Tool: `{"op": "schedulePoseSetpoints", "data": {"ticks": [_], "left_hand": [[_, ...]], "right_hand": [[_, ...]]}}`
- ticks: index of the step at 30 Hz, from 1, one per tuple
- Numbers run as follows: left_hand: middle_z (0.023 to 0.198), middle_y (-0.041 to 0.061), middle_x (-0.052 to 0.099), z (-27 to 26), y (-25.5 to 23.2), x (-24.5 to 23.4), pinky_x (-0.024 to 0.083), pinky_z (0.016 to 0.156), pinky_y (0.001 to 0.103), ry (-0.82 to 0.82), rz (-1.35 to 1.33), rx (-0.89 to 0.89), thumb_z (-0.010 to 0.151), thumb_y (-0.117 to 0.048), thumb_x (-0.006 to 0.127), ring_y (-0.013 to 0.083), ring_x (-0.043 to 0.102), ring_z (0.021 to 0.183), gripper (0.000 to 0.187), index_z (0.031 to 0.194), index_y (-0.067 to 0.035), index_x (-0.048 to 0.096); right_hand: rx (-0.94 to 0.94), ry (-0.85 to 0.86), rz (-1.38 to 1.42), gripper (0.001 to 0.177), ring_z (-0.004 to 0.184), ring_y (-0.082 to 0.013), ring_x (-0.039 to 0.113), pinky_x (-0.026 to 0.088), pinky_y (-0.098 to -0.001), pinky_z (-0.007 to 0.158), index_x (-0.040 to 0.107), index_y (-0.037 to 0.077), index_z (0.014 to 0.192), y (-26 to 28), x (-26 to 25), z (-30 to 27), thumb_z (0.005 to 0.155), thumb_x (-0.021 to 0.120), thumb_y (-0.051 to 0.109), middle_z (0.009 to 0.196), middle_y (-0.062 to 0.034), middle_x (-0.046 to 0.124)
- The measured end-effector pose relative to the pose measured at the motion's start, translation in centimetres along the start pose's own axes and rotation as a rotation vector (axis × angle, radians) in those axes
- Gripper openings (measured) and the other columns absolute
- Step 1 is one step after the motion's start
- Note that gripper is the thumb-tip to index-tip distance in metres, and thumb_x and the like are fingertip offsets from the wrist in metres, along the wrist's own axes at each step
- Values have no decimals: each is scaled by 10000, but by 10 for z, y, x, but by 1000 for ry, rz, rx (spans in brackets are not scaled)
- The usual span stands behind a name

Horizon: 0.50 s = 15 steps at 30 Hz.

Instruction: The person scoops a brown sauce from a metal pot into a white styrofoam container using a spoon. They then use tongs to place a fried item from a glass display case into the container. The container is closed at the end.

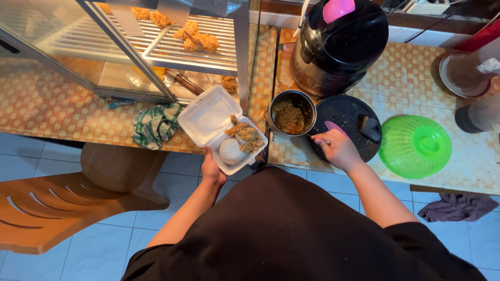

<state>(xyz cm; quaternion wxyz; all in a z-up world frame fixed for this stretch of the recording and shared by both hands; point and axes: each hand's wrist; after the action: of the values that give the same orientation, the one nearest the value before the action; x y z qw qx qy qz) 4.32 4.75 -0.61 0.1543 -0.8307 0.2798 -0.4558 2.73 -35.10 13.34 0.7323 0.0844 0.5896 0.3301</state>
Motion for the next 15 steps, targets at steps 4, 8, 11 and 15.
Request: {"op": "schedulePoseSetpoints", "data": {"ticks": [4, 8, 11, 15], "left_hand": [[1509, 108, 519, -4, 7, 2, 443, 1120, 510, -20, 12, 14, 1039, -499, 404, 317, 519, 1366, 632, 1519, -89, 398], [1511, 105, 519, -12, 10, 7, 453, 1112, 514, -54, 23, -5, 1040, -499, 416, 320, 522, 1366, 633, 1523, -90, 392], [1510, 101, 510, -18, 14, 12, 455, 1103, 522, -86, 33, -2, 1031, -495, 408, 319, 518, 1364, 621, 1521, -115, 381], [1515, 119, 509, -19, 22, 15, 456, 1104, 520, -69, 25, 38, 1038, -492, 399, 327, 518, 1368, 613, 1518, -112, 383]], "right_hand": [[-173, 99, -72, 201, 922, -269, 667, 542, -396, 811, 770, 92, 1057, 8, 4, 11, 873, 726, 161, 933, -69, 730], [-474, 101, -231, 220, 917, -226, 668, 540, -378, 786, 760, 97, 1054, -2, 0, 43, 835, 759, 113, 957, -24, 732], [-661, 133, -298, 210, 942, -202, 675, 530, -356, 765, 754, 85, 1056, -15, -5, 67, 847, 739, 106, 977, -9, 732], [-527, 307, -453, 185, 903, -216, 667, 521, -361, 731, 772, 90, 1004, -26, -10, 82, 847, 731, 180, 872, -9, 720]]}}
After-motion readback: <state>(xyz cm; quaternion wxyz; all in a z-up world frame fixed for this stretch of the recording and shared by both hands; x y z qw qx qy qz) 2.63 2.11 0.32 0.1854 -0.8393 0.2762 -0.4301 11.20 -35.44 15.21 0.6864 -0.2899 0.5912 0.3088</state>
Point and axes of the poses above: each hand's wrist, its own z-axis towards the middle knuckle, its own x-axis out of the palm, y = z × x
